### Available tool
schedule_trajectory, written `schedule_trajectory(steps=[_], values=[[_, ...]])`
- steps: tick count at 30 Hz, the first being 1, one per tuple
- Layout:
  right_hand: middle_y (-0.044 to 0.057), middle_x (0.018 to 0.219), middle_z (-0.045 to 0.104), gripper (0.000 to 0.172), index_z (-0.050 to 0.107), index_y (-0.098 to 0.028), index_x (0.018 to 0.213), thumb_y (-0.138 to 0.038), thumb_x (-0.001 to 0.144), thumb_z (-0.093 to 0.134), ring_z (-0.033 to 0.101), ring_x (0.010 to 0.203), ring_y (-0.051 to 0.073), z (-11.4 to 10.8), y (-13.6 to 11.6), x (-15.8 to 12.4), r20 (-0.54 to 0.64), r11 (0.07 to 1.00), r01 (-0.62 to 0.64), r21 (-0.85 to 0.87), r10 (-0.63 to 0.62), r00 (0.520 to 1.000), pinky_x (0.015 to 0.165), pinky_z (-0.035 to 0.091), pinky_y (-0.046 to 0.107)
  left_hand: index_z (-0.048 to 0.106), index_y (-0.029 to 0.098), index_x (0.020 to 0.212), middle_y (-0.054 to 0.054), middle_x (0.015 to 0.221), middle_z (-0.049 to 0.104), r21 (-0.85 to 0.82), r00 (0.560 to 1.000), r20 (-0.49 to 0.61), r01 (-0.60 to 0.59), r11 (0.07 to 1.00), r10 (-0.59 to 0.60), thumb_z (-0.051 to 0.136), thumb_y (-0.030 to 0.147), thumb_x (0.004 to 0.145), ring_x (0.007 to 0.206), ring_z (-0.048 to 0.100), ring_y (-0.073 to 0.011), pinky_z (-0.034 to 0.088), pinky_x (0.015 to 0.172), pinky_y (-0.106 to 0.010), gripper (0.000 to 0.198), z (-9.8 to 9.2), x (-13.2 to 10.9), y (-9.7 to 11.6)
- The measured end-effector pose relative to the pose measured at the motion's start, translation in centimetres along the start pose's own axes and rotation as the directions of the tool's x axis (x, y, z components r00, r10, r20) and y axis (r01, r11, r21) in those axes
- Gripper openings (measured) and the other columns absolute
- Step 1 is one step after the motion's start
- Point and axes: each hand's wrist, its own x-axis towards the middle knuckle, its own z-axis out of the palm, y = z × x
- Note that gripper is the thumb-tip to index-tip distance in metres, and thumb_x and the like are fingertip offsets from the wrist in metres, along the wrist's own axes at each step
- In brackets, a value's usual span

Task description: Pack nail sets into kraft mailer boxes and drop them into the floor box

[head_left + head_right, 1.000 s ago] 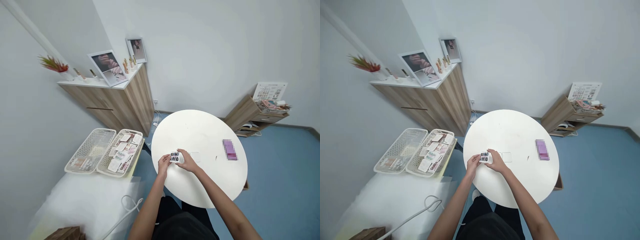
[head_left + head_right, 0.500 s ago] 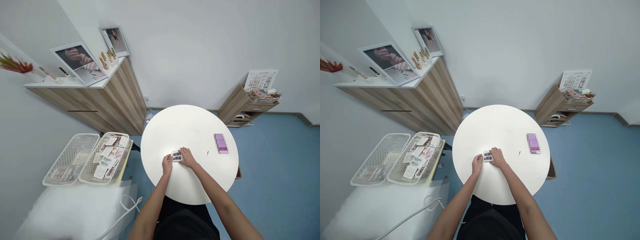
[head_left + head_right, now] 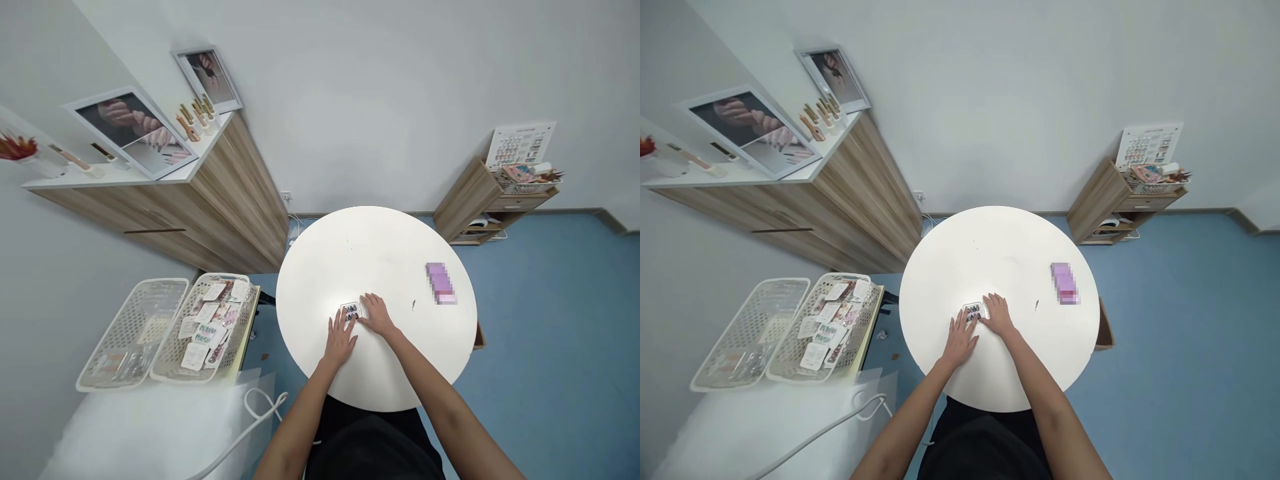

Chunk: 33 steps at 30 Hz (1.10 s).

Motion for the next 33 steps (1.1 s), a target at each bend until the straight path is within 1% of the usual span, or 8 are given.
schedule_trajectory(steps=[5, 9, 13, 16, 21, 25, 29, 33], values=[[0.015, 0.121, 0.058, 0.049, 0.051, -0.017, 0.131, -0.028, 0.084, 0.05, 0.054, 0.109, 0.03, 1.5, 2.7, -2.7, -0.226, 0.958, -0.225, 0.18, 0.262, 0.938, 0.092, 0.046, 0.043, 0.036, 0.026, 0.147, -0.01, 0.162, 0.005, -0.058, 0.998, 0.032, 0.054, 0.997, -0.052, 0.049, 0.032, 0.092, 0.147, 0.009, -0.0368, 0.022, 0.115, -0.057, 0.057, 0.4, 0.6, 0.3], [0.012, 0.103, 0.063, 0.045, 0.056, -0.017, 0.125, -0.029, 0.083, 0.047, 0.062, 0.09, 0.026, 2.6, 3.4, -3.0, -0.199, 0.892, -0.312, 0.327, 0.388, 0.9, 0.077, 0.052, 0.038, 0.034, 0.022, 0.148, -0.01, 0.163, -0.001, -0.172, 0.998, 0.031, 0.059, 0.983, -0.055, 0.049, 0.03, 0.091, 0.147, 0.01, -0.0363, 0.025, 0.115, -0.055, 0.06, 0.2, 0.8, 0.4], [0.01, 0.094, 0.065, 0.037, 0.063, -0.018, 0.112, -0.022, 0.082, 0.042, 0.064, 0.084, 0.023, 1.2, 2.3, -2.0, -0.227, 0.858, -0.316, 0.405, 0.429, 0.874, 0.074, 0.052, 0.035, 0.018, 0.018, 0.153, -0.013, 0.162, -0.002, -0.308, 0.992, 0.045, 0.128, 0.943, -0.12, 0.047, 0.032, 0.091, 0.146, 0.018, -0.0319, 0.034, 0.112, -0.049, 0.069, -0.4, 0.6, 0.7], [0.01, 0.101, 0.065, 0.034, 0.064, -0.019, 0.107, -0.018, 0.083, 0.04, 0.062, 0.093, 0.022, -1.0, 0.5, -1.3, -0.271, 0.887, -0.26, 0.382, 0.377, 0.886, 0.081, 0.051, 0.035, 0.009, 0.015, 0.154, -0.015, 0.162, 0.002, -0.363, 0.984, 0.098, 0.175, 0.915, -0.149, 0.044, 0.03, 0.091, 0.144, 0.028, -0.0293, 0.041, 0.108, -0.045, 0.073, -0.6, -0.3, 1.1], [0.006, 0.104, 0.067, 0.035, 0.062, -0.023, 0.111, -0.012, 0.087, 0.04, 0.059, 0.099, 0.022, -2.8, -3.1, -1.5, -0.185, 0.978, -0.093, 0.185, 0.127, 0.975, 0.085, 0.048, 0.034, 0.021, 0.015, 0.152, -0.015, 0.157, 0.027, -0.357, 0.99, 0.066, 0.143, 0.923, -0.128, 0.04, 0.024, 0.09, 0.143, 0.03, -0.0266, 0.036, 0.112, -0.044, 0.065, -1.0, -1.8, 1.3], [0.008, 0.111, 0.067, 0.041, 0.063, -0.022, 0.114, -0.005, 0.087, 0.038, 0.057, 0.103, 0.023, -1.3, -4.0, -3.4, -0.135, 0.995, 0.097, 0.016, -0.094, 0.986, 0.085, 0.049, 0.036, 0.015, 0.016, 0.153, -0.013, 0.158, 0.024, -0.265, 0.995, -0.058, 0.059, 0.962, -0.077, 0.037, 0.019, 0.09, 0.146, 0.022, -0.0245, 0.028, 0.116, -0.047, 0.067, -2.1, -1.6, 0.9], [0.012, 0.133, 0.058, 0.05, 0.058, -0.019, 0.128, -0.003, 0.085, 0.036, 0.051, 0.122, 0.026, 1.2, -3.4, -5.8, -0.153, 0.988, 0.144, -0.051, -0.15, 0.977, 0.099, 0.045, 0.043, 0.016, 0.021, 0.153, -0.009, 0.161, 0.015, -0.105, 0.994, 0.046, -0.094, 0.99, 0.099, 0.039, 0.017, 0.088, 0.148, 0.011, -0.0254, 0.018, 0.118, -0.051, 0.069, -2.7, -1.1, 0.6], [0.012, 0.149, 0.043, 0.061, 0.044, -0.019, 0.143, -0.004, 0.084, 0.039, 0.035, 0.139, 0.028, 2.7, -3.0, -7.4, -0.146, 0.989, 0.101, -0.105, -0.116, 0.982, 0.111, 0.032, 0.053, 0.016, 0.023, 0.154, -0.007, 0.16, 0.019, 0.02, 0.982, 0.127, -0.142, 0.99, 0.138, 0.039, 0.016, 0.088, 0.148, 0.012, -0.0268, 0.013, 0.117, -0.057, 0.07, -1.9, -1.1, 0.7]])
